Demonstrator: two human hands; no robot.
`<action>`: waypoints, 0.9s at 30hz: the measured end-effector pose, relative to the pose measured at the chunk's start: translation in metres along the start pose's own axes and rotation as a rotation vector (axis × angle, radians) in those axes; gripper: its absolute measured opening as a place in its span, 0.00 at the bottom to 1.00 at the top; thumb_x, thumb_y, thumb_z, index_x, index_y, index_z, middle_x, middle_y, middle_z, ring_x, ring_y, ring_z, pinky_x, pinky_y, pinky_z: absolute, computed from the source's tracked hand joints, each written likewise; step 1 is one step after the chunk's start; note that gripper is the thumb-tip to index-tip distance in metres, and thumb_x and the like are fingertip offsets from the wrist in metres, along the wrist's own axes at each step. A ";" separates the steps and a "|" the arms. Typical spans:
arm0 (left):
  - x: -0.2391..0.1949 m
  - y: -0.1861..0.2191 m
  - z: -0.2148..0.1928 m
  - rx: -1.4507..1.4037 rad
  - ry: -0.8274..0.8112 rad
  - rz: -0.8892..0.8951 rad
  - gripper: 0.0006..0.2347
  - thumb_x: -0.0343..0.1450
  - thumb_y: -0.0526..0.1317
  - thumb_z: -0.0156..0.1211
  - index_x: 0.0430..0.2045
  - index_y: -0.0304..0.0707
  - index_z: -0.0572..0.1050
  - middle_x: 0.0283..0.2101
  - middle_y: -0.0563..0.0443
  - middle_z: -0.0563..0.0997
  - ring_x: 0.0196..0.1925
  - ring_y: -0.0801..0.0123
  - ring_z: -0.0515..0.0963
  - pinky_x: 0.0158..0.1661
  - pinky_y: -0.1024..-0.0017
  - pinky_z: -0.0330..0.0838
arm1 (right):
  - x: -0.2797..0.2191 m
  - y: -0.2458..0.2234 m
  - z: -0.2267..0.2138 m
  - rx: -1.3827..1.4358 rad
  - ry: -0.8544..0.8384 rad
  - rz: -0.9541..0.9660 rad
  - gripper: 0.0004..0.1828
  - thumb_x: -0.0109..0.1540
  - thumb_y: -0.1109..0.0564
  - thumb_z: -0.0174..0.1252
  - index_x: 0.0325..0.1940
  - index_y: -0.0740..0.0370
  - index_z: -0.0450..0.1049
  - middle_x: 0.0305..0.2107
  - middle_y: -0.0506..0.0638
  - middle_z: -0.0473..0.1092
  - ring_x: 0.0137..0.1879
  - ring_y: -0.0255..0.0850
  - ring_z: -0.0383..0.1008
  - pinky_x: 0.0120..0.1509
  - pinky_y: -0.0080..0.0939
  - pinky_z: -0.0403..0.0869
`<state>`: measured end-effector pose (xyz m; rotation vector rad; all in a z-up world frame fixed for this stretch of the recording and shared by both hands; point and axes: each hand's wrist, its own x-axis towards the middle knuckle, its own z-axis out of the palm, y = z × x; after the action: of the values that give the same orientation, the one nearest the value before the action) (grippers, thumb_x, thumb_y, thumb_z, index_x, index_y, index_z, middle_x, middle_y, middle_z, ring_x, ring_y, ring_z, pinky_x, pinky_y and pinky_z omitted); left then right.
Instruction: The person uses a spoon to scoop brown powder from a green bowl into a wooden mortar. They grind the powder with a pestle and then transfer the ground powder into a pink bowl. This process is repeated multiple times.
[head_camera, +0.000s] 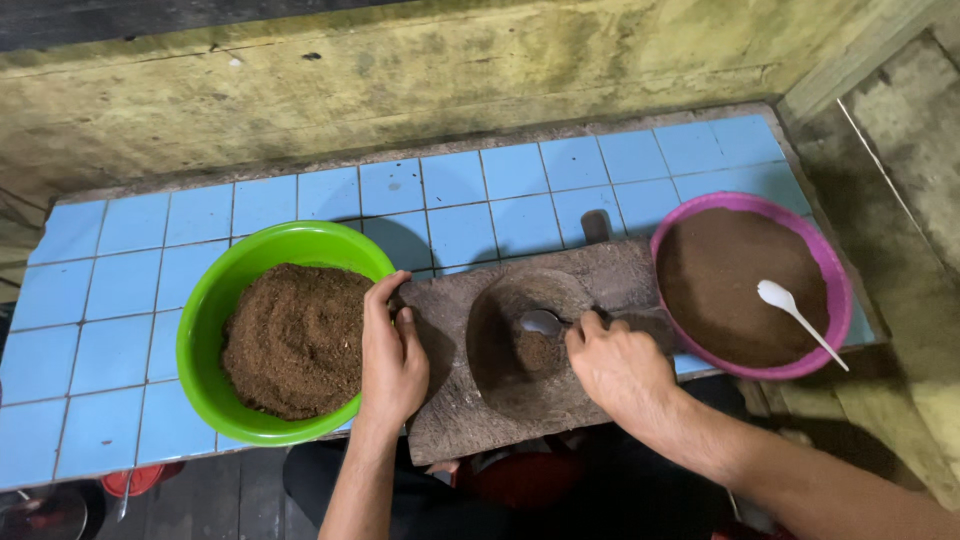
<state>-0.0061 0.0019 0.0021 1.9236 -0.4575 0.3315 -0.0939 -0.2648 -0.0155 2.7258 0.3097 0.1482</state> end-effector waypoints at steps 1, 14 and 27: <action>-0.001 0.001 0.000 0.000 -0.010 0.000 0.18 0.73 0.21 0.43 0.60 0.28 0.65 0.56 0.34 0.72 0.65 0.37 0.71 0.65 0.46 0.62 | -0.001 0.000 -0.001 0.005 -0.005 0.007 0.08 0.58 0.57 0.54 0.39 0.51 0.77 0.29 0.50 0.72 0.27 0.47 0.78 0.25 0.46 0.76; -0.001 0.000 0.000 0.026 -0.002 0.000 0.18 0.73 0.20 0.43 0.59 0.28 0.64 0.57 0.35 0.71 0.66 0.38 0.70 0.66 0.47 0.62 | -0.003 0.001 0.001 0.076 0.057 0.000 0.07 0.57 0.56 0.54 0.33 0.47 0.78 0.31 0.49 0.71 0.34 0.51 0.74 0.31 0.47 0.70; 0.002 -0.001 0.001 0.026 -0.003 -0.006 0.18 0.73 0.21 0.44 0.59 0.28 0.64 0.57 0.35 0.71 0.67 0.38 0.70 0.66 0.47 0.61 | -0.018 0.030 -0.014 0.523 -0.134 -0.012 0.12 0.62 0.57 0.46 0.38 0.46 0.75 0.31 0.51 0.69 0.35 0.59 0.74 0.37 0.55 0.73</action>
<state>-0.0036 0.0011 0.0023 1.9512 -0.4515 0.3317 -0.1074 -0.2906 0.0085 3.2277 0.3685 -0.1406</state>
